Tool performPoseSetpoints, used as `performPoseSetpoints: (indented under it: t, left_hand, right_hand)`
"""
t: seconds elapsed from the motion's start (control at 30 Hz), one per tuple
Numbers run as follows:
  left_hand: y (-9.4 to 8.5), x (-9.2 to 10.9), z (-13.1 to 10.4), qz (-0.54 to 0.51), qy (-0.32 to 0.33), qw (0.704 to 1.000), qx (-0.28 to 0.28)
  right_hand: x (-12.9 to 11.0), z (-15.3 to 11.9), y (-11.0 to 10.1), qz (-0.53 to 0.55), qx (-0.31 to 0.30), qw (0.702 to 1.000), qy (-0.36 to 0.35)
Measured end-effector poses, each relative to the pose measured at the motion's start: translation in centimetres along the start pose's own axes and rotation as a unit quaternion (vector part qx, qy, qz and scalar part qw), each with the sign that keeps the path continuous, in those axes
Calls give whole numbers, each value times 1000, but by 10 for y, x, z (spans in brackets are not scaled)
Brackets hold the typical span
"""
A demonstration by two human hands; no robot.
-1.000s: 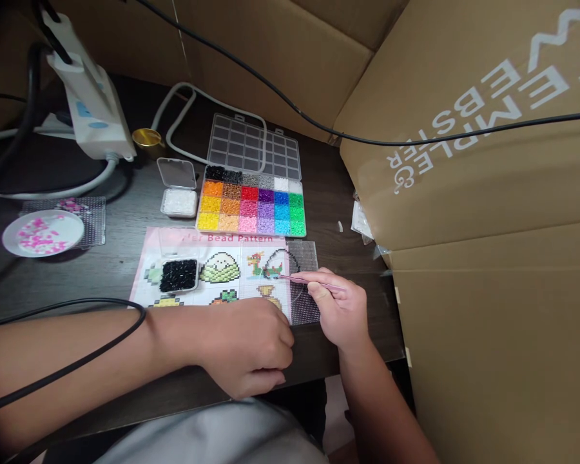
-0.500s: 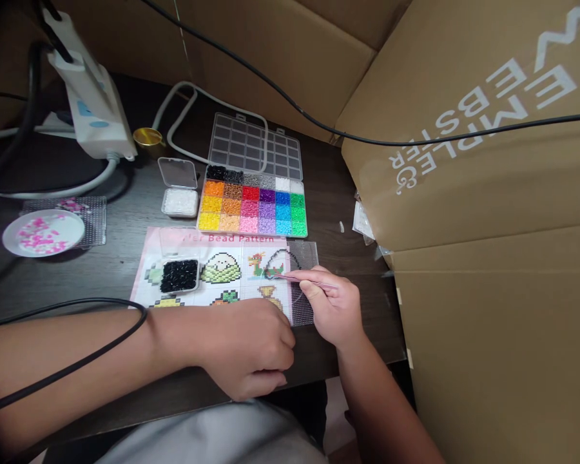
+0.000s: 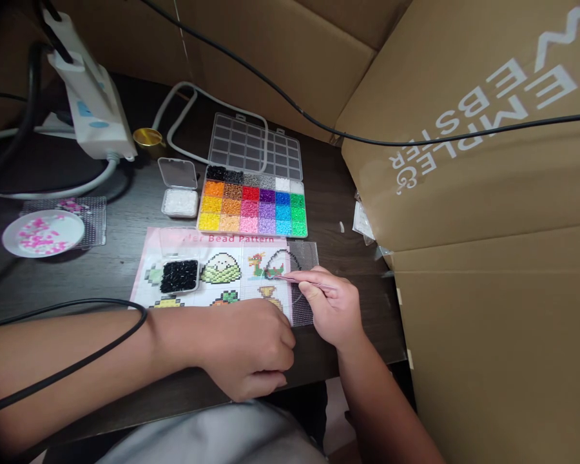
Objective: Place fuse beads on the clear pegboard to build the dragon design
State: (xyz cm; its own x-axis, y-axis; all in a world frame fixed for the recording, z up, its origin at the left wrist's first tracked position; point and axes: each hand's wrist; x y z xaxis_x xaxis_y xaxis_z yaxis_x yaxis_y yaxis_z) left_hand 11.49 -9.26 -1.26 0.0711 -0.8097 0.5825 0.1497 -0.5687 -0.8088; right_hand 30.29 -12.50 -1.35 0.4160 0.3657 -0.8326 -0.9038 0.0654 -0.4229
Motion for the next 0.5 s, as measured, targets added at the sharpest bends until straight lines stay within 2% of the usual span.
performPoseSetpoints:
  t: [0.4, 0.5]
  left_hand:
    - [0, 0, 0, -6, 6, 1000, 19]
    - [-2, 1, 1, -2, 5, 1000, 5]
  right_hand:
    - [-1, -1, -1, 7, 11, 1000, -1]
    - [-2, -1, -1, 3, 18, 1000, 2]
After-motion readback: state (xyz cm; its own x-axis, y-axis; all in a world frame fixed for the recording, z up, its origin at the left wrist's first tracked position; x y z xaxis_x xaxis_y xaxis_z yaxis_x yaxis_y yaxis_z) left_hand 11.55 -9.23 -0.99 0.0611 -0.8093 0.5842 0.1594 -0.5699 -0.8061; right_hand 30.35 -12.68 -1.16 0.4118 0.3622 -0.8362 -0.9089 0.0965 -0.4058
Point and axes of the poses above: each hand's wrist, its own z-axis towards the middle knuckle, its own y-axis out of the palm, x = y × z, and after that the axes turned 9 degrees about -y, right-handed
